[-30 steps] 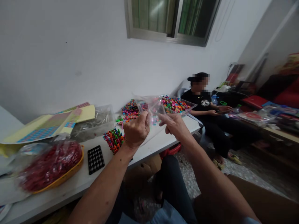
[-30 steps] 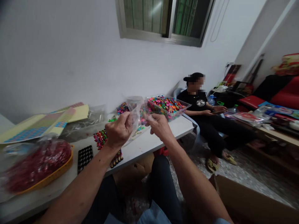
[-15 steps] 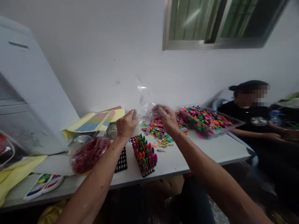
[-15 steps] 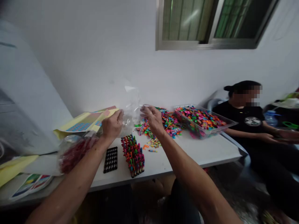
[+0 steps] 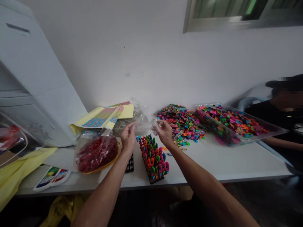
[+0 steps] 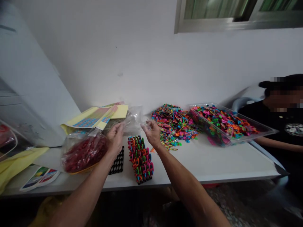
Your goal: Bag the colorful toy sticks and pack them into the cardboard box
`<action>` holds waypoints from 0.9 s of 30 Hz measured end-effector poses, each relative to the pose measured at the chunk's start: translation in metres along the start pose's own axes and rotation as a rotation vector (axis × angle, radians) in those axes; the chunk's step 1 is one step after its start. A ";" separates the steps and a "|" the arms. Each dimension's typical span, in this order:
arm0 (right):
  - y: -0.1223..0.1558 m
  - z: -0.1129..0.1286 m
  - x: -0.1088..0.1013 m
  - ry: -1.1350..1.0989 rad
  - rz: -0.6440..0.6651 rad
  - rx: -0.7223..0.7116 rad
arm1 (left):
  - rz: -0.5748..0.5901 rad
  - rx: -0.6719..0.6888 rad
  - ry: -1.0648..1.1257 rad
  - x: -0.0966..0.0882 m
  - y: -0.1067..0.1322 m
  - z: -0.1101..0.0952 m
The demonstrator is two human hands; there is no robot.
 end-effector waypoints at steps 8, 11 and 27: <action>0.025 -0.021 -0.006 0.014 0.090 0.209 | -0.052 0.011 -0.128 -0.018 0.032 0.026; 0.038 -0.019 -0.010 0.016 0.131 0.213 | -0.085 0.069 -0.207 -0.019 0.050 0.028; 0.076 -0.028 -0.036 0.271 0.296 -0.021 | -0.021 0.589 -0.630 -0.039 0.109 0.035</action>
Point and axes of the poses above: each hand's wrist, its own y-axis away from the middle knuckle, its own x-axis out of the palm, z = x × y, the point moved 3 cm from there along -y, towards the middle knuckle, and after that the axes turned 7 degrees about -y, right-handed, at the moved point
